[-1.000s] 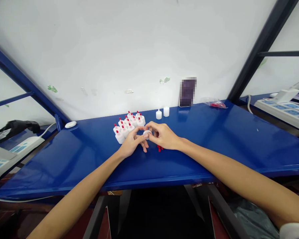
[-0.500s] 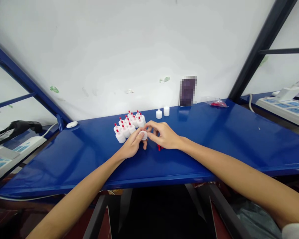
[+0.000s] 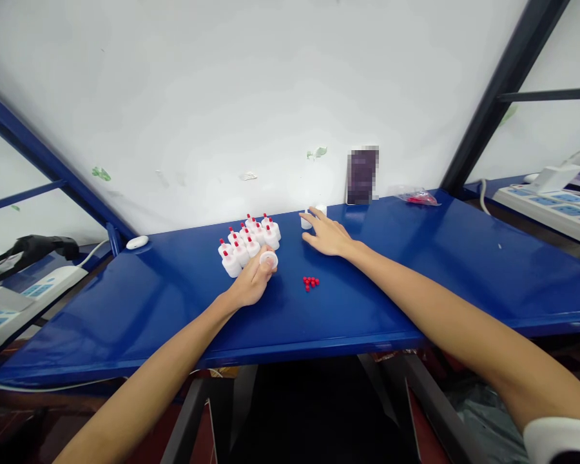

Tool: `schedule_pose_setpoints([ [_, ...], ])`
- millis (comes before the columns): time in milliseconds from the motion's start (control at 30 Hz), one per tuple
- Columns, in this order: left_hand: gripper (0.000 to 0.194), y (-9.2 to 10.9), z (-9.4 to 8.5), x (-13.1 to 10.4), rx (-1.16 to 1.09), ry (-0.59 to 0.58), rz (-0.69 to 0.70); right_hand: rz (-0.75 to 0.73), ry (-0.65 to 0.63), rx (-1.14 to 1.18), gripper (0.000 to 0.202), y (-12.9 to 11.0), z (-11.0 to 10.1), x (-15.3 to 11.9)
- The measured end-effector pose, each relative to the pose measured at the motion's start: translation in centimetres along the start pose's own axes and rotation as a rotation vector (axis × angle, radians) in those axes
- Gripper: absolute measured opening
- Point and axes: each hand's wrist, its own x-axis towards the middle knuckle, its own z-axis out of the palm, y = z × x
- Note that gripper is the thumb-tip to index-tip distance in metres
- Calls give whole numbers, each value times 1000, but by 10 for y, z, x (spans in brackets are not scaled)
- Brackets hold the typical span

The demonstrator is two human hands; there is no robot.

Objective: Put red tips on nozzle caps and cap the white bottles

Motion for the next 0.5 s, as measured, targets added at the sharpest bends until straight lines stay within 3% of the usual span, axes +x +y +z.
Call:
schedule_pose_setpoints([
  [200,39,0,-3,2,101,52,62,-51,-13,29,60,0,1,2],
  [500,44,-1,-7,1,169,27,121,-183,236,222,34,-22,-17,-20],
])
